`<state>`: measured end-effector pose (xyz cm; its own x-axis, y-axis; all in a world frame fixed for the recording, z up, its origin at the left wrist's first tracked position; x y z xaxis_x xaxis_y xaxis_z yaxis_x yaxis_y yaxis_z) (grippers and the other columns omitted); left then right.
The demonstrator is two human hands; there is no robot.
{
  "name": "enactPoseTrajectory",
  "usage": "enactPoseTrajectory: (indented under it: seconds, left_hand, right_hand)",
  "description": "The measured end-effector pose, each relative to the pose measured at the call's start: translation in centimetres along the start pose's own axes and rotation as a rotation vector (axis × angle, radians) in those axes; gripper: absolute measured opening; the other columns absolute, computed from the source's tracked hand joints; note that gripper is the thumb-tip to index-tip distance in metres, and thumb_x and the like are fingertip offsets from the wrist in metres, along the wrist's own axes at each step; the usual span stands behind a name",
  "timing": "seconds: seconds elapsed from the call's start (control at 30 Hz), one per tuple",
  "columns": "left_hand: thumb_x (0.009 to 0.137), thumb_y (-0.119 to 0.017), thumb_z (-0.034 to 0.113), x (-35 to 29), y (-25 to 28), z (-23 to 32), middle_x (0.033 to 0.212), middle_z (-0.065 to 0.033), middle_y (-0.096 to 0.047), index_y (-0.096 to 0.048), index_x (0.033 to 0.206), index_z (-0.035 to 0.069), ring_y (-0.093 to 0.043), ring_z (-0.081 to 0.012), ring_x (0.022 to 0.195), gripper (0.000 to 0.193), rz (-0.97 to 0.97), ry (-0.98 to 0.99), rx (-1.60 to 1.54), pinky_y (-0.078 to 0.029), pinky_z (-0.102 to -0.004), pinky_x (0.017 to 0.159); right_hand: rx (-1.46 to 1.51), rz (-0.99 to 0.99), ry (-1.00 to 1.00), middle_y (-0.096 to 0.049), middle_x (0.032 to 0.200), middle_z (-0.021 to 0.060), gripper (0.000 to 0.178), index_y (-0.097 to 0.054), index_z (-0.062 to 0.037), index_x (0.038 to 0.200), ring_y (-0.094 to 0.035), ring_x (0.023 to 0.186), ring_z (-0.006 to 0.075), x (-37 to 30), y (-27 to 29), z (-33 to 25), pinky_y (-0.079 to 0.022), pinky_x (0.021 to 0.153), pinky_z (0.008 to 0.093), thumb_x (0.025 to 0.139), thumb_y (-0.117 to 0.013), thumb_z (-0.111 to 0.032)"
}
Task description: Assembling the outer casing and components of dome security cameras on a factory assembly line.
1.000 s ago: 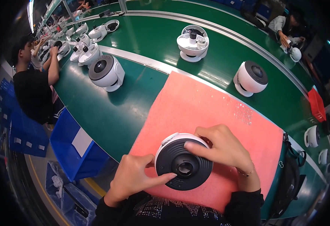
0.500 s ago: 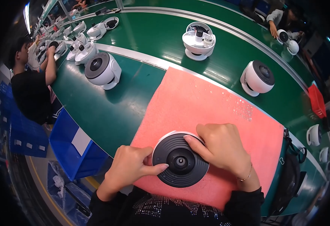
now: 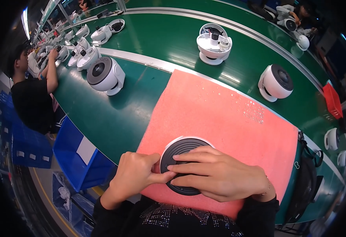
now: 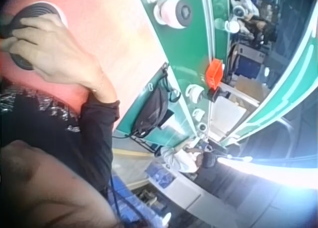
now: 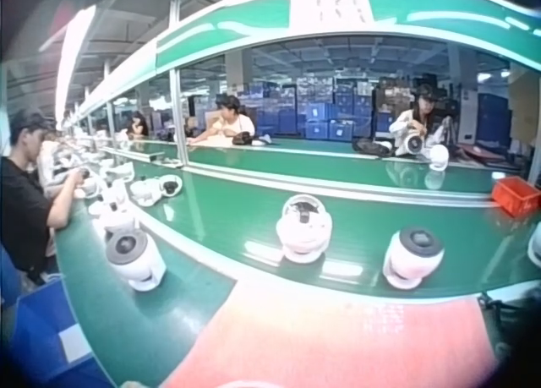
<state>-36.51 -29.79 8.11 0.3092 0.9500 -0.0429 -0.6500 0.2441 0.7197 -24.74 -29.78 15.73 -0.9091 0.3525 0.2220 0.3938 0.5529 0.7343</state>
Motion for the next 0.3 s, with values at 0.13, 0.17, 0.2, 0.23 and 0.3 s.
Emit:
enactPoseTrajectory:
  seconds: [0.13, 0.17, 0.2, 0.23, 0.3]
  left_hand:
    - [0.065, -0.071, 0.042, 0.1, 0.2, -0.5, 0.046, -0.0085, -0.053, -0.055, 0.056, 0.003, -0.055, -0.0243, 0.042, 0.043, 0.001, 0.003, 0.027, -0.042, -0.0321, 0.040]
    - [0.065, -0.071, 0.042, 0.1, 0.2, -0.8, 0.046, -0.0084, -0.052, -0.055, 0.056, 0.004, -0.055, -0.0245, 0.042, 0.043, -0.002, 0.010, 0.034, -0.042, -0.0322, 0.041]
    - [0.065, -0.071, 0.042, 0.2, 0.3, -0.7, 0.046, -0.0084, -0.052, -0.055, 0.056, 0.004, -0.055, -0.0245, 0.042, 0.043, -0.005, 0.005, 0.033, -0.042, -0.0322, 0.041]
    - [0.065, -0.071, 0.043, 0.2, 0.4, -0.5, 0.046, -0.0084, -0.052, -0.055, 0.056, 0.004, -0.055, -0.0245, 0.042, 0.043, -0.009, -0.007, 0.043, -0.042, -0.0323, 0.041]
    - [0.065, -0.071, 0.043, 0.3, 0.6, -0.5, 0.046, -0.0084, -0.052, -0.055, 0.056, 0.004, -0.055, -0.0246, 0.042, 0.043, -0.016, -0.018, 0.053, -0.042, -0.0324, 0.041]
  right_hand:
    - [-0.254, 0.042, -0.169, -0.055, 0.097, 0.0078, 0.028, -0.059, -0.0041, 0.097, -0.052, 0.096, 0.0222, 1.1, 0.5, 0.5, -0.042, 0.079, 0.0337, 0.072, -0.063, -0.015]
    - [-0.305, 0.007, -0.128, -0.054, 0.092, 0.0060, 0.024, -0.059, -0.0050, 0.094, -0.052, 0.092, 0.0218, 1.2, -0.1, 0.4, -0.042, 0.077, 0.0335, 0.072, -0.061, -0.015]
    - [-0.267, 0.000, -0.098, -0.054, 0.094, 0.0069, 0.024, -0.059, -0.0049, 0.096, -0.052, 0.094, 0.0224, 1.2, 0.0, 0.0, -0.041, 0.079, 0.0333, 0.073, -0.059, -0.014]
    - [-0.227, -0.007, -0.067, -0.054, 0.095, 0.0077, 0.025, -0.059, -0.0049, 0.097, -0.052, 0.096, 0.0230, 1.1, 0.0, -0.4, -0.041, 0.080, 0.0332, 0.074, -0.057, -0.012]
    - [-0.211, -0.044, -0.047, -0.054, 0.102, 0.0108, 0.033, -0.057, -0.0086, 0.110, -0.051, 0.104, 0.0262, 0.8, -0.6, -0.2, -0.040, 0.089, 0.0344, 0.077, -0.054, -0.011]
Point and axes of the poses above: each hand's wrist, its own x-axis towards the middle knuckle, its own y-axis out of the back of the hand, z = x × y, the point moved 8 cm from there along x, towards the middle knuckle
